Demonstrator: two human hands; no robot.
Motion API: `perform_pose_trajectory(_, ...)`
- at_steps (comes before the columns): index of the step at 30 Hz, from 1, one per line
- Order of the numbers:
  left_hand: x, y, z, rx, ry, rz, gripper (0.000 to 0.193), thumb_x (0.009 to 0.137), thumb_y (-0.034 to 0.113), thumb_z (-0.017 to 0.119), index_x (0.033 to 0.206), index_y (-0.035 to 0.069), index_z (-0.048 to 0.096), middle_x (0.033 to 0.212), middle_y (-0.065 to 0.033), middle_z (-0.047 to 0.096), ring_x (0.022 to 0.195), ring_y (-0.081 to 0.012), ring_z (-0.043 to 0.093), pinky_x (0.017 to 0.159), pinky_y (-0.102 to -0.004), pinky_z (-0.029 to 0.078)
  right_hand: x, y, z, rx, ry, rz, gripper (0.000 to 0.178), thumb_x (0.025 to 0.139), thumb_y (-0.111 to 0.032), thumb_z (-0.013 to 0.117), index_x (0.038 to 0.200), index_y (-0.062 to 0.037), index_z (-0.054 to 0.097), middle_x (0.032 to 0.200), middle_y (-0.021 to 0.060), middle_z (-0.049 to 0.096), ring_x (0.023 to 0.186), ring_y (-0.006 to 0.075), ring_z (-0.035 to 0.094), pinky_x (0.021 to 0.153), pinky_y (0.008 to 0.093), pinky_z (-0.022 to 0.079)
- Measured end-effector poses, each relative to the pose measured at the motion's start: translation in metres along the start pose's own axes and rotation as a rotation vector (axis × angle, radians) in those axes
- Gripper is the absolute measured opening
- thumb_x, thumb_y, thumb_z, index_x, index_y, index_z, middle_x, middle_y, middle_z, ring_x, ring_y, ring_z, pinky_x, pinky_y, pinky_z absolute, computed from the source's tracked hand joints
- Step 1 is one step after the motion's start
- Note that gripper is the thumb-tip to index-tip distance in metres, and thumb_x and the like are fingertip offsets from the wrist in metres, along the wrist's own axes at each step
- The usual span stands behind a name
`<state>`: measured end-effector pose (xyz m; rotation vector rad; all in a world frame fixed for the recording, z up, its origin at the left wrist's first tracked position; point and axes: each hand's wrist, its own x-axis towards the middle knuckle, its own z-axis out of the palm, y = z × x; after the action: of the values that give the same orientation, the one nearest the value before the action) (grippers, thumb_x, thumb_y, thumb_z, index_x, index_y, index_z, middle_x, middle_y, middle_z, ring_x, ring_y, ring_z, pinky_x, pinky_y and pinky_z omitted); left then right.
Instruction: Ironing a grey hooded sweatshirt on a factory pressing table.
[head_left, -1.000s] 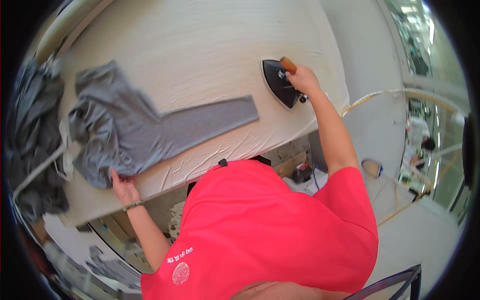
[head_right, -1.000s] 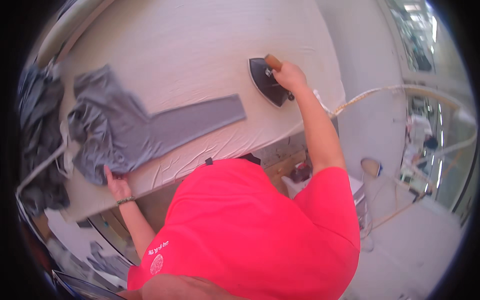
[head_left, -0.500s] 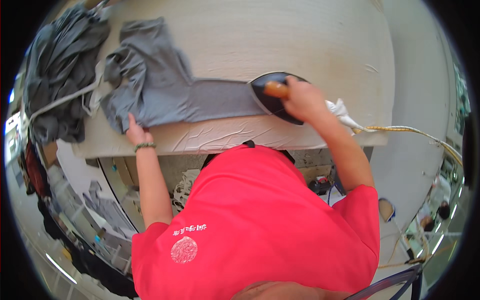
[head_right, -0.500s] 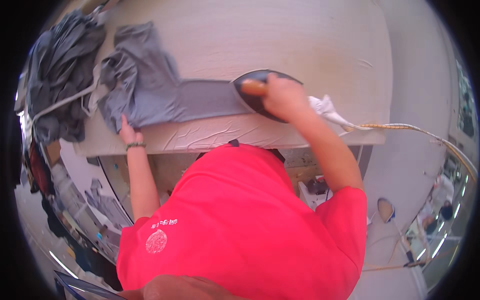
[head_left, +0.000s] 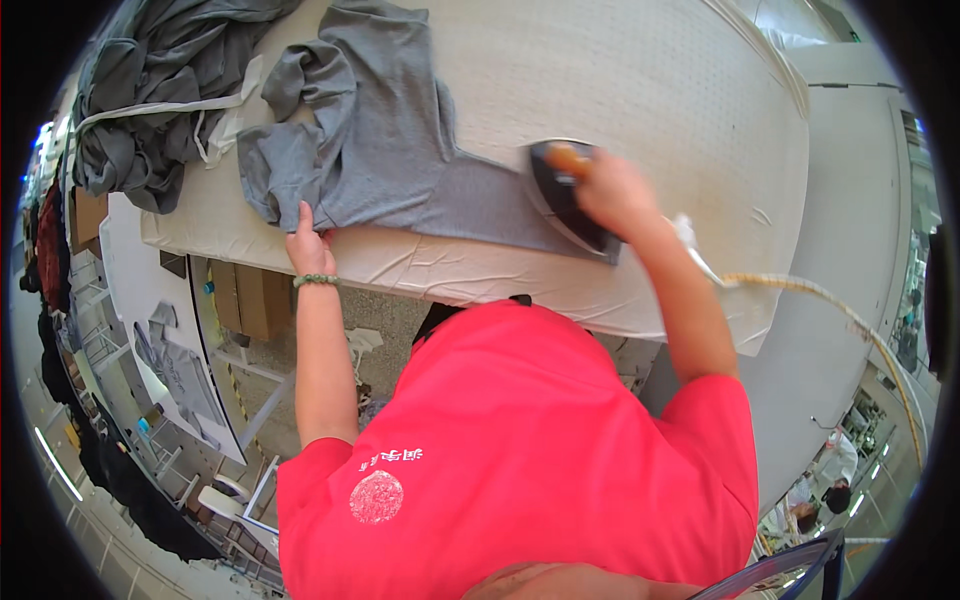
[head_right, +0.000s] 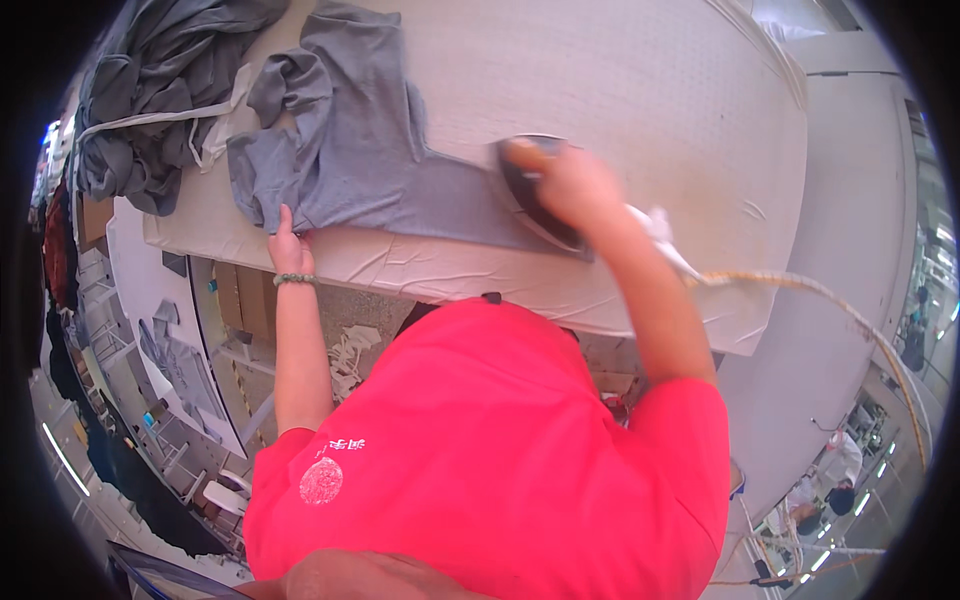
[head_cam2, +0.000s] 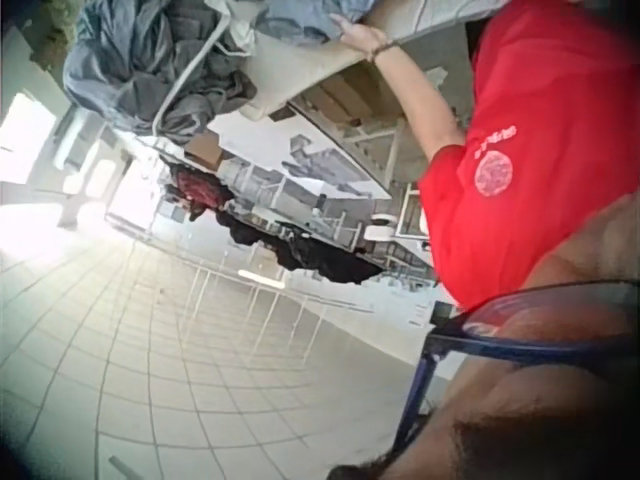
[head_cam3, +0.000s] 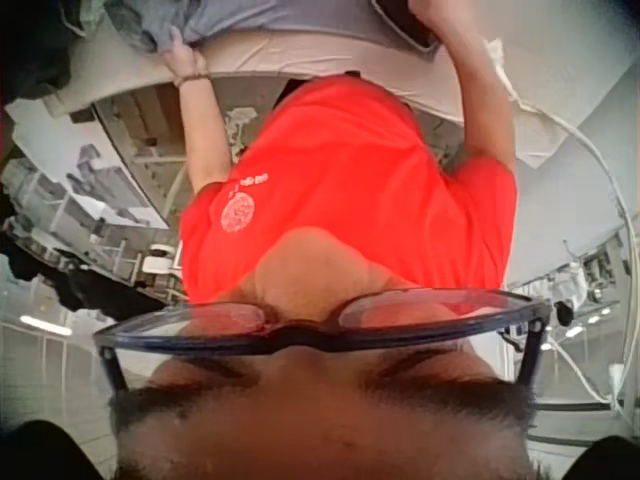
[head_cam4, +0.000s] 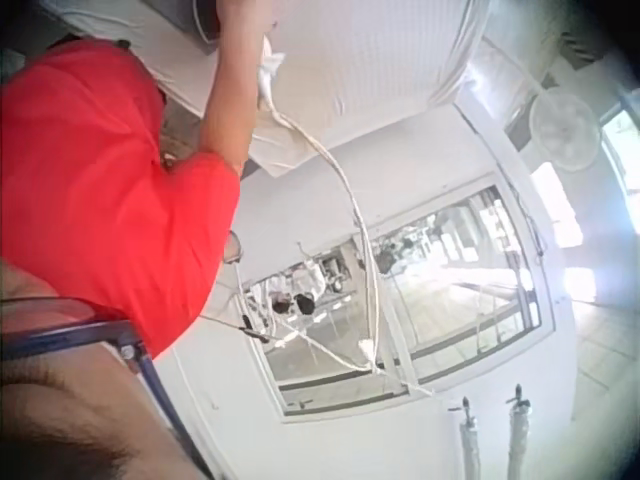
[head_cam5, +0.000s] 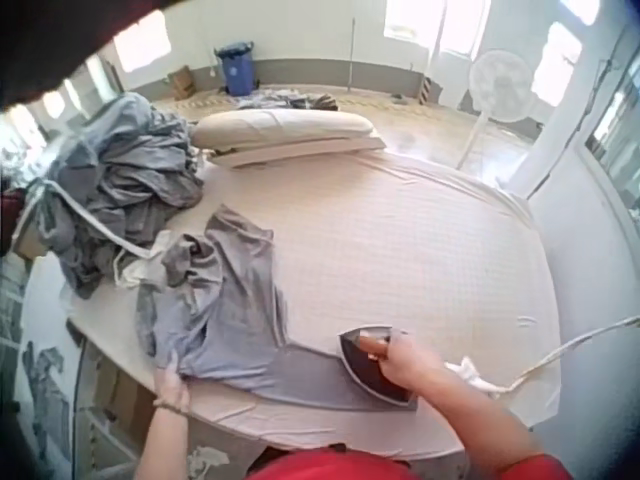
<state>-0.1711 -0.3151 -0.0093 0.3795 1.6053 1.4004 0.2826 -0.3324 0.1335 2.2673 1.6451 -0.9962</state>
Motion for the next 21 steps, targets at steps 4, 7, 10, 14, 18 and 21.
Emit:
perform_pose_trajectory(4, 0.025, 0.006, 0.035, -0.097, 0.019, -0.001, 0.039, 0.098, 0.023, 0.073, 0.126, -0.004, 0.065, 0.126, -0.0091, 0.069, 0.107, -0.0234, 0.068, 0.087, -0.0401, 0.057, 0.009, 0.167, -0.013, -0.007, 0.355, 0.127, 0.03, 0.093, -0.02, 0.062, 0.112, 0.0001, 0.072, 0.105, 0.0287, 0.072, 0.104, 0.0447, 0.07, 0.087, 0.0539, 0.056)
perform_pose_trajectory(7, 0.034, 0.03, 0.1, -0.126, 0.038, 0.093, 0.039, 0.098, 0.018, 0.072, 0.127, -0.008, 0.065, 0.129, -0.0084, 0.068, 0.11, -0.0212, 0.066, 0.096, -0.0364, 0.053, 0.002, 0.247, -0.034, 0.084, 0.379, 0.331, 0.035, 0.093, -0.025, 0.067, 0.116, 0.0006, 0.069, 0.098, 0.0257, 0.074, 0.101, 0.041, 0.071, 0.089, 0.051, 0.056)
perform_pose_trajectory(10, -0.039, 0.089, 0.204, -0.208, -0.34, 0.302, 0.038, 0.1, 0.016, 0.07, 0.13, -0.006, 0.064, 0.129, -0.0087, 0.068, 0.109, -0.0211, 0.066, 0.098, -0.0347, 0.052, 0.01, 0.32, -0.033, 0.042, 0.449, 0.394, 0.039, 0.091, -0.028, 0.071, 0.119, -0.0013, 0.068, 0.107, 0.0234, 0.073, 0.102, 0.0424, 0.069, 0.089, 0.0515, 0.055)
perform_pose_trajectory(14, -0.185, 0.176, 0.234, -0.307, -0.531, 0.219, 0.044, 0.105, 0.023, 0.063, 0.14, -0.003, 0.058, 0.142, -0.0117, 0.062, 0.127, -0.0249, 0.06, 0.108, -0.0392, 0.048, -0.013, 0.291, -0.038, -0.177, 0.85, 0.212, 0.049, 0.089, -0.031, 0.075, 0.129, -0.0045, 0.065, 0.119, 0.0203, 0.069, 0.104, 0.0413, 0.068, 0.091, 0.0507, 0.055)
perform_pose_trajectory(18, -0.181, 0.21, 0.122, 0.087, -0.417, 0.702, 0.056, 0.106, 0.031, 0.058, 0.153, 0.005, 0.044, 0.153, -0.0104, 0.051, 0.138, -0.0257, 0.052, 0.114, -0.0414, 0.044, -0.018, 0.24, -0.036, 0.665, 0.763, -0.102, 0.056, 0.1, -0.04, 0.068, 0.144, -0.009, 0.055, 0.129, 0.0148, 0.066, 0.112, 0.03, 0.068, 0.095, 0.044, 0.055)
perform_pose_trajectory(21, -0.243, 0.197, 0.147, 1.115, -0.166, 1.168, 0.057, 0.108, 0.036, 0.05, 0.156, 0.005, 0.041, 0.157, -0.0119, 0.047, 0.141, -0.0285, 0.048, 0.118, -0.0447, 0.04, -0.009, 0.199, -0.019, 1.531, 0.211, -0.188, 0.059, 0.105, -0.048, 0.057, 0.147, -0.0073, 0.052, 0.13, 0.0132, 0.067, 0.116, 0.025, 0.067, 0.094, 0.0398, 0.055)
